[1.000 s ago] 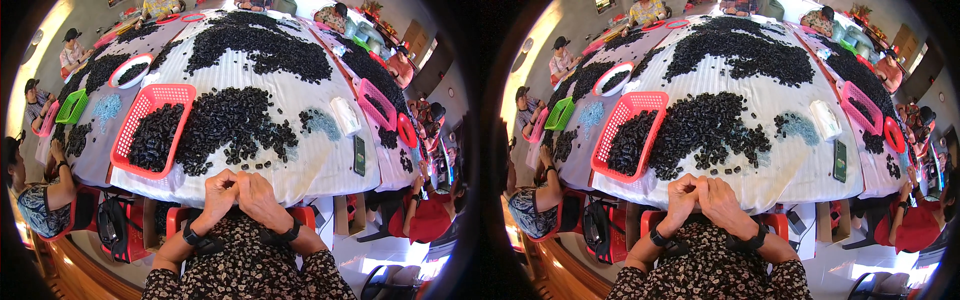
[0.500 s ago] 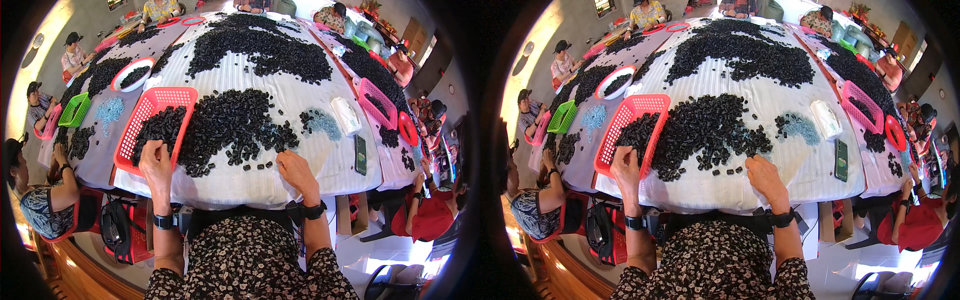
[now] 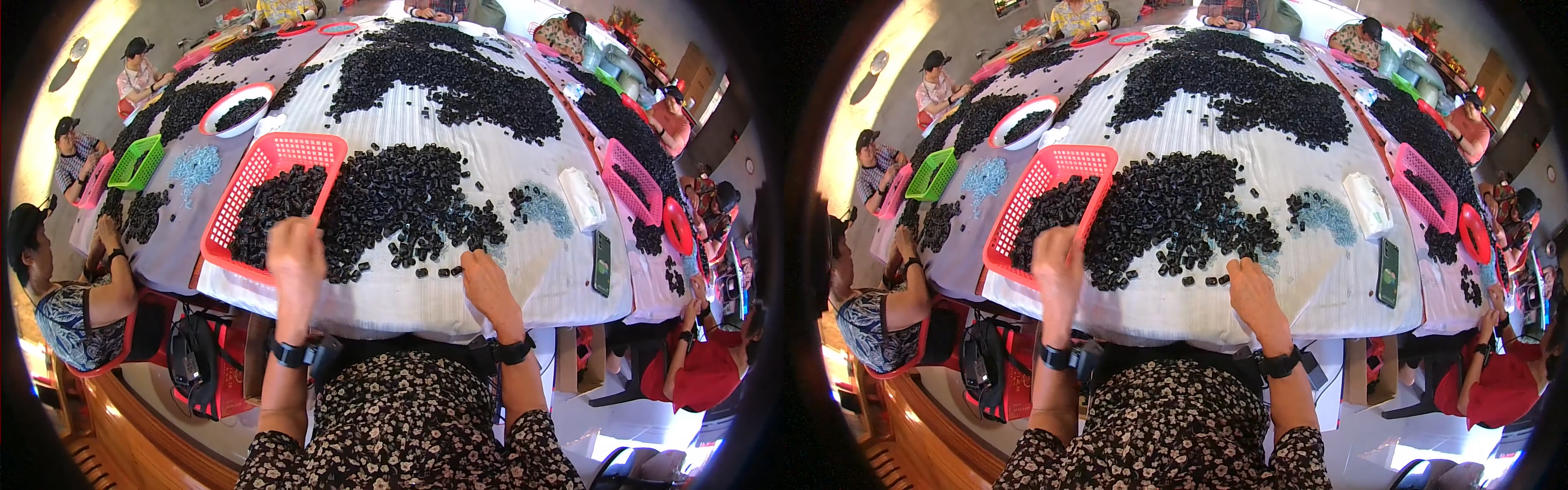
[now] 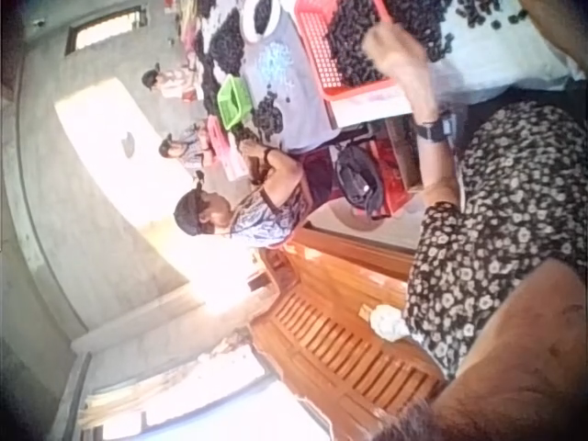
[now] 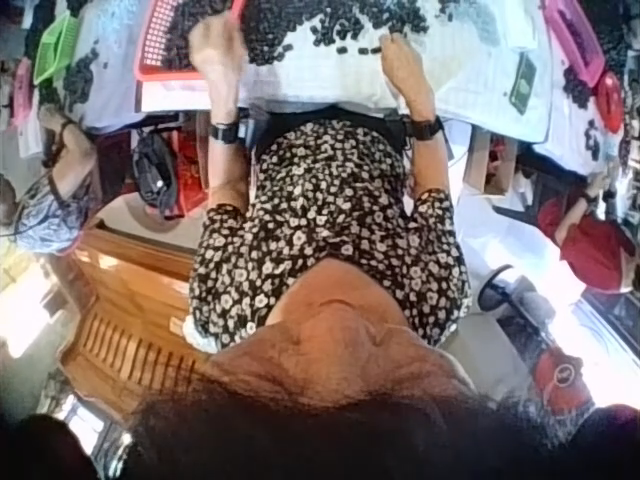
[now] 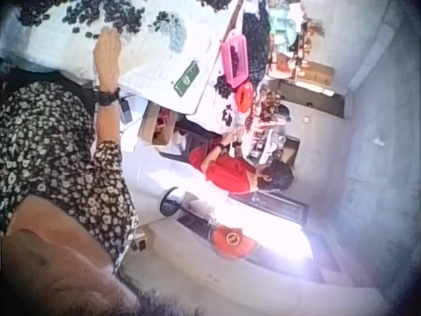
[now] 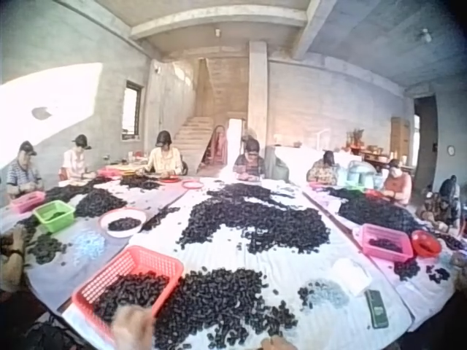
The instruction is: Manually inspecting and sorting black plastic shoe components at a communal work table.
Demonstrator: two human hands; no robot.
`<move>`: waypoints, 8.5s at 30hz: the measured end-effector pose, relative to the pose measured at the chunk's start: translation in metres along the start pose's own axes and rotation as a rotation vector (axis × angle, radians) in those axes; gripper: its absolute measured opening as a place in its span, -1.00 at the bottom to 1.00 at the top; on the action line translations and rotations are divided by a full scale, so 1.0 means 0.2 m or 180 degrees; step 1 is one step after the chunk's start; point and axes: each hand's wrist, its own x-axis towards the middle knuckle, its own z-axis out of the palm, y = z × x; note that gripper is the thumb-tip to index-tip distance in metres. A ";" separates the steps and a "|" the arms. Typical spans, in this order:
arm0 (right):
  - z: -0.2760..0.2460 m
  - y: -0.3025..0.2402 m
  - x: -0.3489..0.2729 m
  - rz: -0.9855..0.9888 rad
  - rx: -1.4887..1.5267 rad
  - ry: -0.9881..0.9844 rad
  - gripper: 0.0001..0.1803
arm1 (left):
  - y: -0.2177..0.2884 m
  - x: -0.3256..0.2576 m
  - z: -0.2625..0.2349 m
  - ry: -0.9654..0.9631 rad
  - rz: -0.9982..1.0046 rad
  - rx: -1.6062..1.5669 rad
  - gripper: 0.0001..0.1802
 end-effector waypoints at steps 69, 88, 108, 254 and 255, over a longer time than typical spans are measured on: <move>-0.28 -0.23 0.00 0.0597 0.4512 -0.0297 -0.88 | 0.45 -0.22 0.07 -0.2248 -0.2297 -0.4739 -0.84; -0.34 -0.36 -0.04 0.0068 0.3381 -0.0121 -0.93 | 0.45 -0.22 0.04 -0.2276 -0.2222 -0.4958 -0.87; -0.35 -0.22 0.01 0.0076 0.3928 -0.2670 -0.55 | 0.43 -0.19 -0.02 -0.4080 -0.1820 -0.5460 -0.84; -0.15 -0.01 -0.04 0.0362 0.1262 0.0677 -0.86 | 0.38 -0.22 0.52 -0.1810 0.0727 -0.1577 -0.81; -0.17 -0.03 -0.04 0.0362 0.1264 0.0687 -0.86 | 0.40 -0.23 0.54 -0.1966 0.0875 -0.1590 -0.79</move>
